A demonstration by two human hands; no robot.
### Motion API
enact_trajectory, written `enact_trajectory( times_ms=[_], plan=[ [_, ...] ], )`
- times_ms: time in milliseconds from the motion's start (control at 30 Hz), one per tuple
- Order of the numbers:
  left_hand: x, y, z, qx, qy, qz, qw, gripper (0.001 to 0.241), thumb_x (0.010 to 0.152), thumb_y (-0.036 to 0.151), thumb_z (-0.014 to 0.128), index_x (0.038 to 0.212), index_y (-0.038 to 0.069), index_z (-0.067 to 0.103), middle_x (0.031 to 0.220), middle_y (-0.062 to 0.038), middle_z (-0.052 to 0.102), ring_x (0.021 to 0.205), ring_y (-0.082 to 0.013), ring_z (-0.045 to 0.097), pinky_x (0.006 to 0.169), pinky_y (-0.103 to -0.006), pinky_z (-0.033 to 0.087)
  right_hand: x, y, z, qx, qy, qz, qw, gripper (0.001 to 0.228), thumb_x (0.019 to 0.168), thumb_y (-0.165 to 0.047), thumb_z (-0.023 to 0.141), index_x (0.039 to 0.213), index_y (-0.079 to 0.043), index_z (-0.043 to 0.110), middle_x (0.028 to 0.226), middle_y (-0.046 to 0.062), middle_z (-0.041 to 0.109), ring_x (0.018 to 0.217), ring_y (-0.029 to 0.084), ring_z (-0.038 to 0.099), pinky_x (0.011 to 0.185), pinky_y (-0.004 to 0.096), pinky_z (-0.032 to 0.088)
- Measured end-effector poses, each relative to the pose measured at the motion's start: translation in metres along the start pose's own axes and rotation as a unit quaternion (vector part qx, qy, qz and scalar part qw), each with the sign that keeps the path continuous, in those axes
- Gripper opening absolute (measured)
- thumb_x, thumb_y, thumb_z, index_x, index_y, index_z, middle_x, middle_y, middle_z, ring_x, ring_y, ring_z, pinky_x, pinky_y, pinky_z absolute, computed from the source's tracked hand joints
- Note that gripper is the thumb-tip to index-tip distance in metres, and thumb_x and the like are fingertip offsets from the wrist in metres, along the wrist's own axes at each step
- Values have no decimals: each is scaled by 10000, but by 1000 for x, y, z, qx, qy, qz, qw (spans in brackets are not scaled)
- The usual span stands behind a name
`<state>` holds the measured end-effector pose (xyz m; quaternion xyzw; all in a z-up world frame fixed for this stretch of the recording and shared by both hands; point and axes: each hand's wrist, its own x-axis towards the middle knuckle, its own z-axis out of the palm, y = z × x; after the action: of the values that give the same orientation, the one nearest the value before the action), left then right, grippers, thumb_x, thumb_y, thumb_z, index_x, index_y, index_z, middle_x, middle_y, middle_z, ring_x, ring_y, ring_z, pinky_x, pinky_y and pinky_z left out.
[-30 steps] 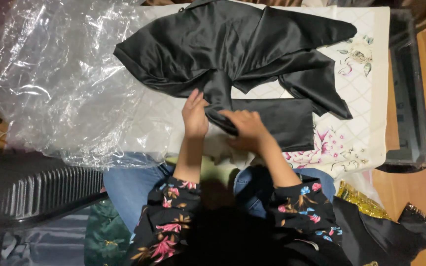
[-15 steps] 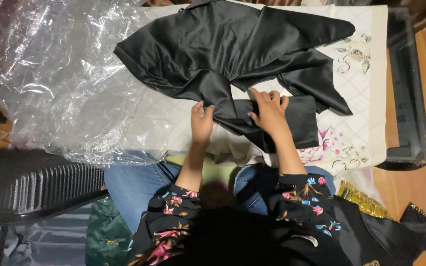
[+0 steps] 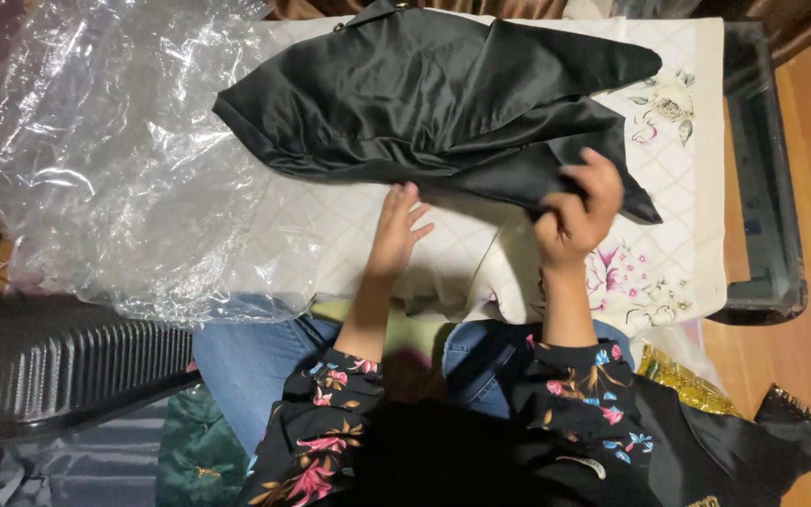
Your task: The person folds a black satin jacket on a patterned surface. They smooth the fabric, fold the sleeves inward, fold the sides toward the center, and then fold the jacket in half, pressing down to flatten it.
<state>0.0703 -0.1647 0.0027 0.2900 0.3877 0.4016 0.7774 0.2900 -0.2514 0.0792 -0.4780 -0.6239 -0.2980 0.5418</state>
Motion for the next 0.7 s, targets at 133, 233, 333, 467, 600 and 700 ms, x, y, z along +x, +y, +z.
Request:
enact_trajectory(
  times_ms=[133,233,333,467,600,700],
  plan=[
    [-24,67,46,-145,-25,-92,985,1270,842,759,544,1592,66,-210,1640,-306,-177,1504,-567,-103,1089,-808,52,-56,23,-4,214,-200,184,938,216,642,-91,466,599,-196,651,657,-3,646,627,268,640,700,382,526],
    [43,15,-2,-195,19,-109,974,1082,862,659,651,1609,15,204,1642,-275,237,1481,-425,329,1166,-583,344,-38,1,-11,122,-439,348,820,223,748,-37,504,697,-144,694,447,168,401,501,415,465,586,508,434],
    [112,-45,-56,-222,129,11,966,587,907,82,747,1412,-85,500,1324,-318,599,1193,-447,629,966,-587,542,-19,-1,-8,149,-457,440,759,199,819,-48,588,942,-23,743,674,204,669,610,356,606,660,480,484],
    [103,-17,-58,-180,167,137,960,595,897,0,670,1464,18,489,1411,-263,562,1253,-396,599,1024,-536,528,7,-14,-1,95,-503,429,744,240,940,-312,657,1019,-101,738,917,223,727,855,471,651,801,562,481],
    [58,46,-32,-117,130,309,935,881,801,-163,556,1565,236,370,1518,-197,495,1338,-392,546,1138,-559,473,21,-27,17,9,-616,321,720,525,791,-430,795,1214,-137,690,1118,224,760,1071,481,688,950,579,493],
    [111,28,-89,-192,41,338,920,973,863,-222,487,1610,366,277,1552,-177,473,1384,-399,499,1173,-581,438,-24,-7,38,-68,-643,260,717,574,776,-323,808,1320,-243,645,1234,67,739,1115,350,689,972,455,488]
  ],
)
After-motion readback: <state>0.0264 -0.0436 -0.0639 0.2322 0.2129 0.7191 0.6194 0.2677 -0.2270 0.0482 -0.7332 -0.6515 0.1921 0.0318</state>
